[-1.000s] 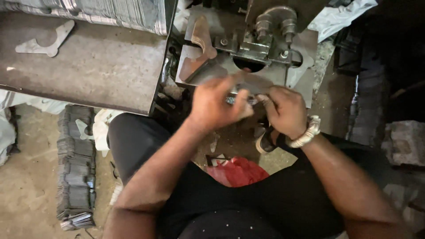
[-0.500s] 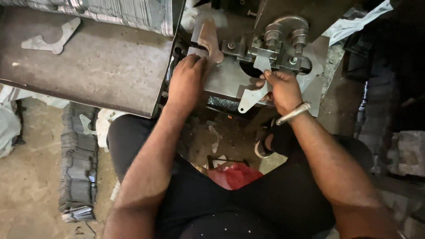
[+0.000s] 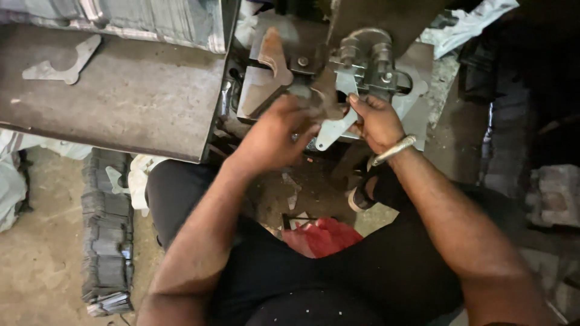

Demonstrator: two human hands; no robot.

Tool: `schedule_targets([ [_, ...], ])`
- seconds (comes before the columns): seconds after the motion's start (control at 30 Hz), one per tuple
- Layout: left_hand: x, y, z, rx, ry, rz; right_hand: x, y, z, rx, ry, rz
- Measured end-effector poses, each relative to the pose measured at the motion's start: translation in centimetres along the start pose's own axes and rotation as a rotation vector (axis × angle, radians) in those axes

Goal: Operating a punch press to cut and stamp metal components for assembly.

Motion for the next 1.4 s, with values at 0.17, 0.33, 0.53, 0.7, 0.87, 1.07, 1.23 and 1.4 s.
schedule_targets([
  [0.17, 6.1, 0.6, 0.8, 0.178, -0.028, -0.086, -1.0, -4.7, -2.2, 0.029, -0.087, 0.101],
  [0.33, 9.3, 1.7, 1.3, 0.056, 0.016, -0.002, -7.3, -9.0, -6.2, -0.092, -0.513, 0.399],
  [0.53, 9.7, 1.6, 1.8, 0.052, 0.121, 0.020, -14.5, -4.2, -7.3, -0.131, -0.439, 0.513],
  [0.7, 10.6, 1.3, 2.3, 0.180, 0.403, -0.014, -16.7, -0.8, -6.2, -0.204, -0.480, 0.546],
  [0.87, 9.8, 1.3, 2.2, 0.111, 0.236, 0.000, -11.1, -3.7, -9.6, -0.643, -1.617, 0.795],
  [1.07, 9.1, 1.2, 2.2, 0.110, 0.141, 0.043, -8.5, -6.2, -9.4, -0.381, -0.983, 0.645],
  [1.23, 9.5, 1.3, 1.6, 0.108, 0.111, 0.032, 4.3, -8.4, -8.8, -0.555, -1.230, 0.197],
  [1.4, 8.3, 1.2, 2.3, 0.139, 0.084, 0.051, 7.9, -9.2, -8.0, -0.719, -1.483, 0.116],
])
Point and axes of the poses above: each hand's wrist, its own y-axis towards the middle knuckle, its own x-axis out of the palm, z = x × y, the point moved 7 cm from there along y, towards the middle knuckle, and after that the axes turned 11 degrees about -z, right-handed, at the moved point
